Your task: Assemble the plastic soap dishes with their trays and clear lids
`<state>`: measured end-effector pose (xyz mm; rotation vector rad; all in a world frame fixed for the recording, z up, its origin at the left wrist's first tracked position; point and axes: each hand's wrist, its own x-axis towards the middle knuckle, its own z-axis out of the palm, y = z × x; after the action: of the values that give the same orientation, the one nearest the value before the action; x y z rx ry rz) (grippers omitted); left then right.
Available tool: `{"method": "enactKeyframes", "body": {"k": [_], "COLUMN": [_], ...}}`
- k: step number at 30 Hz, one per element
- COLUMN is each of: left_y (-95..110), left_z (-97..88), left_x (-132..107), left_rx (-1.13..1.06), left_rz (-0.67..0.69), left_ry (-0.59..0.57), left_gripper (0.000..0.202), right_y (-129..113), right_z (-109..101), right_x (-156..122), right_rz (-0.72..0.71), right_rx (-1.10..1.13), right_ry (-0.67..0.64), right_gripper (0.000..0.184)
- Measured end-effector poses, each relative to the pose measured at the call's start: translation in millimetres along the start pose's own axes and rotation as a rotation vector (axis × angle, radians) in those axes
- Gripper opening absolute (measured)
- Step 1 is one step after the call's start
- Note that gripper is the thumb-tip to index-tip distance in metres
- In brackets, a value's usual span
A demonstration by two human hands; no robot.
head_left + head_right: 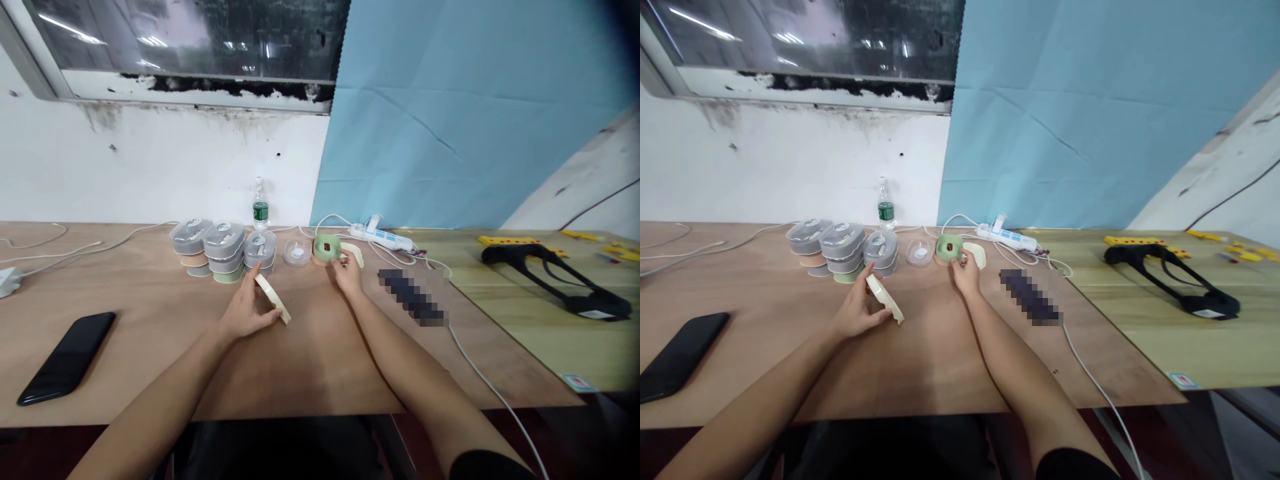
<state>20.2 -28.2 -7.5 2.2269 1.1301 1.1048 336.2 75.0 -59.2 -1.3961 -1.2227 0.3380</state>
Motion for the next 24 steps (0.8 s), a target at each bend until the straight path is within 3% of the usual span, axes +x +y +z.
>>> {"method": "enactKeyframes", "body": {"k": [6, 24], "left_y": [0.1, 0.5], "left_z": [0.3, -0.2], "left_x": [0.2, 0.3], "left_rx": [-0.009, -0.042], "left_rz": [-0.009, -0.029], "left_ry": [0.004, -0.006], "left_gripper": [0.104, 0.103], "right_y": [-1.5, 8.2], "right_z": [-1.5, 0.0], "right_x": [-0.5, 2.4], "right_rz": [-0.119, -0.176], "right_rx": [-0.188, -0.125], "right_ry": [-0.014, -0.081], "right_gripper": [0.047, 0.054]}}
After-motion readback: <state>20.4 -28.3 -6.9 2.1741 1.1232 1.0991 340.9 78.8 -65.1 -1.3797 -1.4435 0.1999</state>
